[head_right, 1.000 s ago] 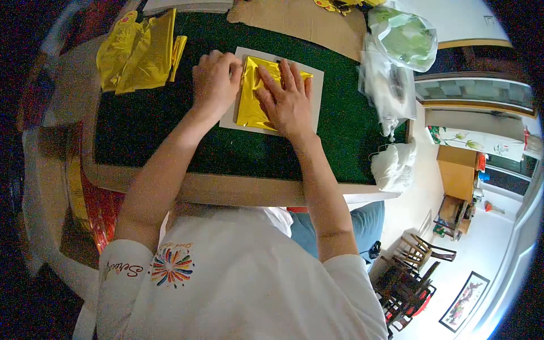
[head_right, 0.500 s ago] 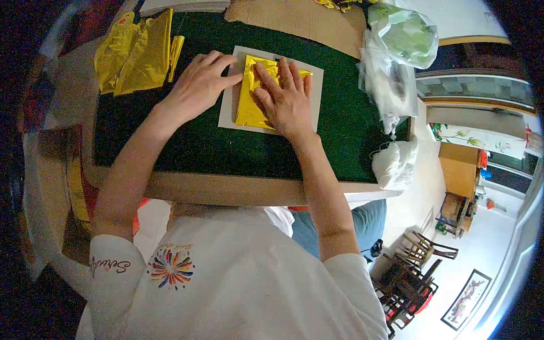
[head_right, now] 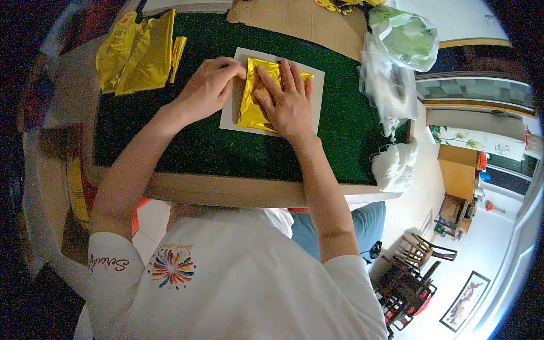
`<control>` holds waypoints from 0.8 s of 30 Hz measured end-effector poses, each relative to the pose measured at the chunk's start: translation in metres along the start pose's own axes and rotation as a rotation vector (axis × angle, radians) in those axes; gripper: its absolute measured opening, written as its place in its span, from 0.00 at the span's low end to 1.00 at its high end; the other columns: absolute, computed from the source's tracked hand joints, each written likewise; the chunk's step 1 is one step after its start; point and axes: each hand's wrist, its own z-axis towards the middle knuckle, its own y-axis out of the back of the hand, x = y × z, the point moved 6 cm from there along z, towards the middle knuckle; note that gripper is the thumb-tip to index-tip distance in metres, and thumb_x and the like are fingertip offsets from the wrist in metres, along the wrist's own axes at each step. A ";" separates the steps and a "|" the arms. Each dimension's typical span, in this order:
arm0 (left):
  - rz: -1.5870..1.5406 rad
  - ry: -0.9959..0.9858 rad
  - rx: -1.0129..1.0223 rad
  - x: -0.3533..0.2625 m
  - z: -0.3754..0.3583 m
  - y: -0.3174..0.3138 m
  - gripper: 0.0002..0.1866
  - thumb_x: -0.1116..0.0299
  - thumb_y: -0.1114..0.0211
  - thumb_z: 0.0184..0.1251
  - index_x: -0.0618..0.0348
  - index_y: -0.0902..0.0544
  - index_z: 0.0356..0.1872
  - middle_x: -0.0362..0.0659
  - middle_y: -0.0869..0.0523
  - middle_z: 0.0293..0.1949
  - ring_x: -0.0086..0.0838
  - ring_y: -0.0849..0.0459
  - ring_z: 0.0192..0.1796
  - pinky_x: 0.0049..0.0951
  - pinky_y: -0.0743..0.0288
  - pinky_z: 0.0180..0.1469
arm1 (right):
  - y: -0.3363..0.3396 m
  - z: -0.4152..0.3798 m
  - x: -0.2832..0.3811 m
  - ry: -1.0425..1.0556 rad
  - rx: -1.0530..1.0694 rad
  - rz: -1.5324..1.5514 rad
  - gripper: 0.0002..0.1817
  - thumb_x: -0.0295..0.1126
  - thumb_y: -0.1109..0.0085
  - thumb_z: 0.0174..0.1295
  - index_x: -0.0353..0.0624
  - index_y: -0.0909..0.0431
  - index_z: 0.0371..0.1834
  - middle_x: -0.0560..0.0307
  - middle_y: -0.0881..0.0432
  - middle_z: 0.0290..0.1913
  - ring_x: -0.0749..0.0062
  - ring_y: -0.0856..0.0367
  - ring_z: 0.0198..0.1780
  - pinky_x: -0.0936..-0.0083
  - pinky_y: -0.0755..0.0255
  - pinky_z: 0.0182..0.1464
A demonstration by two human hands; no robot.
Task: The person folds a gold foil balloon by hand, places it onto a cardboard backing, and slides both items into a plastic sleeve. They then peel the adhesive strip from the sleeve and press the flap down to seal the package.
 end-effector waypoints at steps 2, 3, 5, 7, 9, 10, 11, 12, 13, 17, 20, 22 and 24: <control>-0.081 0.062 -0.035 0.005 0.006 -0.004 0.14 0.78 0.40 0.60 0.57 0.24 0.48 0.46 0.16 0.46 0.37 0.19 0.52 0.40 0.28 0.56 | 0.000 0.000 0.000 -0.002 0.005 0.004 0.27 0.56 0.62 0.72 0.72 0.39 0.73 0.48 0.45 0.76 0.51 0.51 0.77 0.47 0.60 0.75; -0.164 0.125 -0.071 0.008 0.009 -0.006 0.15 0.77 0.39 0.60 0.57 0.26 0.49 0.47 0.15 0.45 0.37 0.17 0.51 0.40 0.25 0.53 | -0.001 0.000 0.000 -0.005 0.010 0.007 0.27 0.56 0.61 0.72 0.72 0.39 0.73 0.48 0.45 0.76 0.51 0.51 0.77 0.47 0.60 0.75; -0.274 0.384 -0.021 0.011 0.022 -0.005 0.16 0.75 0.37 0.60 0.58 0.26 0.49 0.47 0.15 0.44 0.37 0.16 0.48 0.38 0.23 0.49 | 0.000 0.000 0.000 -0.006 0.010 0.005 0.27 0.57 0.61 0.72 0.72 0.39 0.73 0.48 0.45 0.76 0.51 0.51 0.77 0.47 0.60 0.75; -0.383 0.644 0.030 0.018 0.028 -0.015 0.18 0.73 0.35 0.59 0.59 0.27 0.50 0.47 0.15 0.43 0.37 0.14 0.45 0.37 0.21 0.46 | 0.000 0.000 0.000 -0.007 0.011 0.002 0.27 0.57 0.61 0.71 0.72 0.39 0.73 0.48 0.45 0.76 0.51 0.51 0.77 0.48 0.60 0.75; -0.415 0.811 0.084 0.028 0.036 -0.022 0.21 0.70 0.32 0.58 0.60 0.27 0.51 0.46 0.14 0.39 0.33 0.12 0.37 0.32 0.19 0.40 | -0.001 0.000 -0.001 0.000 0.015 -0.020 0.28 0.57 0.61 0.71 0.72 0.39 0.73 0.48 0.45 0.76 0.51 0.51 0.77 0.48 0.60 0.75; -0.413 0.813 0.083 0.029 0.040 -0.020 0.21 0.70 0.32 0.58 0.60 0.27 0.51 0.46 0.14 0.39 0.33 0.12 0.37 0.32 0.19 0.40 | -0.001 0.001 0.000 0.002 0.015 -0.019 0.28 0.57 0.61 0.71 0.72 0.39 0.73 0.48 0.45 0.76 0.51 0.51 0.77 0.48 0.60 0.75; -0.471 0.857 0.143 0.032 0.041 -0.023 0.21 0.69 0.32 0.59 0.62 0.28 0.52 0.45 0.15 0.37 0.28 0.15 0.30 0.29 0.22 0.34 | 0.000 0.001 0.001 -0.004 0.017 -0.011 0.28 0.57 0.61 0.71 0.71 0.38 0.73 0.48 0.45 0.76 0.51 0.51 0.77 0.48 0.60 0.75; -0.530 0.899 0.204 0.032 0.042 -0.024 0.22 0.68 0.33 0.60 0.63 0.28 0.53 0.45 0.16 0.35 0.22 0.18 0.23 0.25 0.24 0.27 | 0.001 0.001 0.001 -0.011 0.018 -0.005 0.28 0.57 0.61 0.71 0.71 0.38 0.73 0.48 0.45 0.76 0.51 0.51 0.77 0.48 0.60 0.75; -0.529 0.900 0.206 0.031 0.045 -0.022 0.22 0.68 0.33 0.60 0.63 0.28 0.53 0.45 0.16 0.35 0.22 0.18 0.23 0.25 0.24 0.27 | 0.000 0.000 0.001 -0.012 0.019 -0.003 0.28 0.57 0.61 0.71 0.71 0.38 0.73 0.48 0.45 0.76 0.51 0.51 0.77 0.48 0.60 0.75; -0.656 1.005 0.303 0.031 0.041 -0.018 0.22 0.70 0.33 0.59 0.65 0.28 0.52 0.44 0.17 0.33 0.22 0.19 0.20 0.24 0.30 0.21 | 0.000 0.000 0.000 -0.004 0.009 -0.009 0.28 0.57 0.60 0.71 0.71 0.38 0.73 0.48 0.45 0.76 0.50 0.50 0.77 0.47 0.60 0.75; -0.719 0.995 0.297 0.022 0.026 -0.013 0.23 0.69 0.33 0.59 0.66 0.28 0.54 0.44 0.17 0.33 0.22 0.20 0.19 0.22 0.33 0.18 | 0.000 0.000 0.000 -0.010 0.012 -0.009 0.27 0.57 0.60 0.71 0.72 0.38 0.73 0.48 0.46 0.76 0.50 0.50 0.77 0.48 0.60 0.75; -0.770 1.026 0.258 0.020 0.013 -0.016 0.24 0.69 0.33 0.60 0.66 0.28 0.55 0.44 0.17 0.33 0.22 0.20 0.19 0.22 0.34 0.18 | 0.001 0.000 0.000 -0.015 0.017 -0.007 0.27 0.57 0.60 0.71 0.72 0.38 0.73 0.48 0.46 0.76 0.50 0.50 0.77 0.48 0.60 0.75; -0.839 0.991 0.247 0.017 0.005 -0.021 0.25 0.67 0.33 0.61 0.66 0.28 0.58 0.44 0.16 0.33 0.22 0.20 0.18 0.21 0.35 0.17 | 0.000 0.000 -0.001 -0.011 0.016 0.004 0.27 0.57 0.61 0.71 0.73 0.39 0.73 0.48 0.45 0.76 0.51 0.51 0.77 0.48 0.60 0.75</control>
